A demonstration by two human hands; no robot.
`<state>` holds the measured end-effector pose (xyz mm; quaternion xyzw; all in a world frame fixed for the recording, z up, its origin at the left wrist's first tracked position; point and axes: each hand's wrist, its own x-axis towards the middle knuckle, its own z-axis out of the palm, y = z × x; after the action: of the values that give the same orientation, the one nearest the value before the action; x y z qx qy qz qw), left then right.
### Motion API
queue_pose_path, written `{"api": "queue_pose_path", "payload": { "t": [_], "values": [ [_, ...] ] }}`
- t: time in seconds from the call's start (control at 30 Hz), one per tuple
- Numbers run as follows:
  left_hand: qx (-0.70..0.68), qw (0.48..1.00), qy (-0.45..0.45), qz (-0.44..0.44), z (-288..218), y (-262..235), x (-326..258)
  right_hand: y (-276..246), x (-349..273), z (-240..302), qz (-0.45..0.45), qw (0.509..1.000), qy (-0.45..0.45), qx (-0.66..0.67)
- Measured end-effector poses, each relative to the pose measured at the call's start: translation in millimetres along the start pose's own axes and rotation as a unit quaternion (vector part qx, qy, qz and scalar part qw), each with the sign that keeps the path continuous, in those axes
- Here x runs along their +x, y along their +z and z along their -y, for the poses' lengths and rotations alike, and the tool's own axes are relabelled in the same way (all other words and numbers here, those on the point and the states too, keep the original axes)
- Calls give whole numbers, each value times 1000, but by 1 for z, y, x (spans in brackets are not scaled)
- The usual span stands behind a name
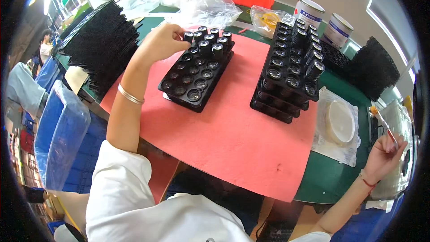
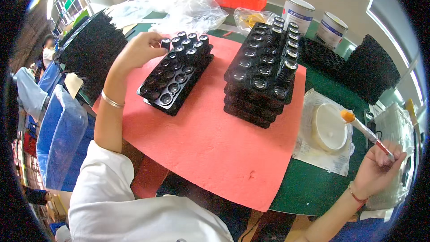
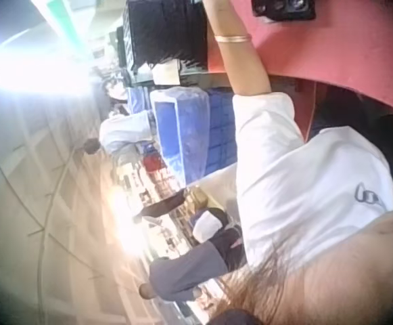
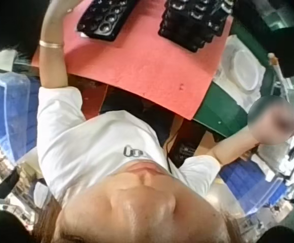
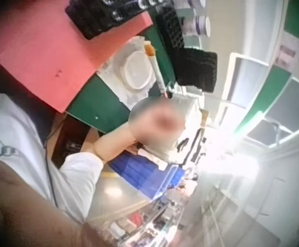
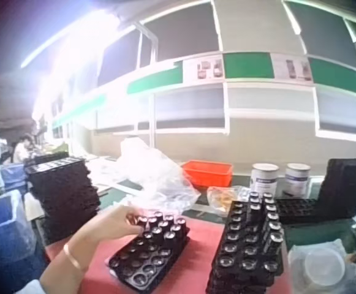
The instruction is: Applying adhesive to small electronic components using a brush at a factory assembly station.
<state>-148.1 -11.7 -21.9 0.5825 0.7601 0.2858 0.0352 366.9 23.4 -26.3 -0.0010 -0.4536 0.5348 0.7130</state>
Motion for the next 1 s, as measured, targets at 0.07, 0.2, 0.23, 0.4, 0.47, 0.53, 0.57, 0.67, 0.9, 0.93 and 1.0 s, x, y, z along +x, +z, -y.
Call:
{"api": "queue_pose_path", "payload": {
  "t": [0.07,0.2,0.23,0.4,0.47,0.53,0.57,0.67,0.9,0.93,1.0],
  "values": [
    [12,998,44,35,8,7,5,1,-1,0,4,1000,-2,-3],
    [26,997,58,37,-1,11,3,-1,0,1,21,1000,-1,-12],
    [24,998,56,31,0,12,2,-2,0,1,19,1000,-3,-11],
    [47,998,43,15,-1,11,-1,-2,-1,-1,7,999,-13,-35],
    [68,998,7,6,-7,10,-6,-4,-2,2,-3,999,-20,-27],
    [56,998,12,21,-3,9,-3,-5,-3,4,-14,999,-28,-20],
    [43,998,20,29,-2,8,-3,-3,-4,5,-31,999,-32,-18],
    [1,998,9,-62,-18,2,-13,-14,-4,2,-51,992,-68,-96],
    [-10,946,309,-99,-139,23,-41,8,-8,-14,-163,851,-244,-435],
    [-18,937,338,-86,-155,30,-41,5,-10,-12,-132,836,-251,-470],
    [12,924,375,-79,-172,41,-33,13,-10,-14,-131,802,-253,-525]
  ]
}}
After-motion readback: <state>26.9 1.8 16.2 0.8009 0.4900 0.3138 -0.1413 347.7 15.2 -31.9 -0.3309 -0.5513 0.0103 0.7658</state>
